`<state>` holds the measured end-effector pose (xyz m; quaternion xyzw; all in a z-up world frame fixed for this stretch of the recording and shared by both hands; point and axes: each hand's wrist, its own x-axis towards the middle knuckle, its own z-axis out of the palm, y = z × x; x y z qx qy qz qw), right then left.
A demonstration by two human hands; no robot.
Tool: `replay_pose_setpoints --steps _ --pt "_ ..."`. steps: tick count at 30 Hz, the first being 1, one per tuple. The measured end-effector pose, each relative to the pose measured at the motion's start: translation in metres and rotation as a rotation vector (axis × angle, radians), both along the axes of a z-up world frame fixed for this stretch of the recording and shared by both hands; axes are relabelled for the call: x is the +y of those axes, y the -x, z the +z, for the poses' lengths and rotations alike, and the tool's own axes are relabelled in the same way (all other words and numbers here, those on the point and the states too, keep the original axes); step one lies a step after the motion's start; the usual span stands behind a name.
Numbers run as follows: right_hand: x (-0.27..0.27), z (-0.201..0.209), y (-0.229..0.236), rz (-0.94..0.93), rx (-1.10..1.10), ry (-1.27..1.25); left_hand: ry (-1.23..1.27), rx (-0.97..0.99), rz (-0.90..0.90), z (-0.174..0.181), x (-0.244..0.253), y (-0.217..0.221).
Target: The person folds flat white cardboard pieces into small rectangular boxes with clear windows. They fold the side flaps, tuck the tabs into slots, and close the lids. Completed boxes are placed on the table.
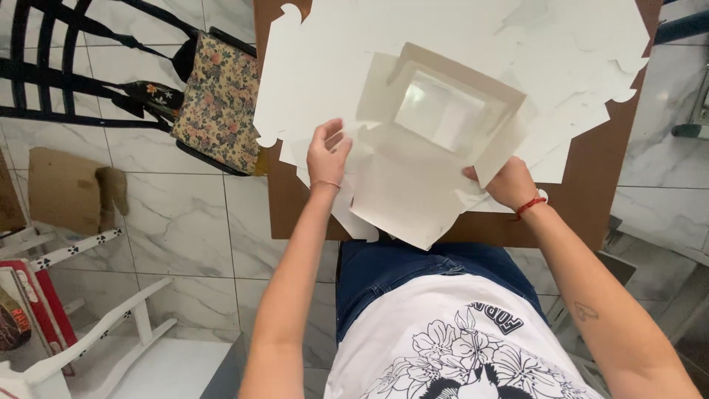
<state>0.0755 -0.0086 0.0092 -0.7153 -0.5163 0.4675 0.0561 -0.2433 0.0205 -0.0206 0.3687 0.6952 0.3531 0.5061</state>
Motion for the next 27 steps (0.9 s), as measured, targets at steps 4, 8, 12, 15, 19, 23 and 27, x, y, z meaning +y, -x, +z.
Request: replay_pose_setpoints --steps 4,8,12,15,19,23,27 --pt "0.004 0.022 0.009 -0.036 -0.077 0.079 -0.305 0.659 0.159 0.059 -0.026 -0.048" --pt "0.004 0.026 0.012 -0.102 0.04 0.13 0.061 0.302 -0.558 0.096 -0.042 -0.1" --pt "-0.01 -0.012 0.004 -0.327 0.457 0.304 0.331 0.339 -0.995 0.029 -0.068 -0.132" --pt "-0.03 -0.044 0.003 -0.504 0.62 0.319 0.331 0.285 -0.931 -0.003 -0.079 -0.131" --pt "-0.032 -0.039 0.015 -0.4 0.57 0.258 0.538 0.045 -0.698 -0.016 -0.082 -0.124" --pt "-0.04 -0.026 0.022 -0.184 0.431 0.135 0.703 -0.425 -0.344 -0.009 -0.086 -0.117" --pt "-0.041 -0.013 0.028 0.03 0.292 -0.002 0.936 -0.677 -0.151 0.021 -0.079 -0.111"
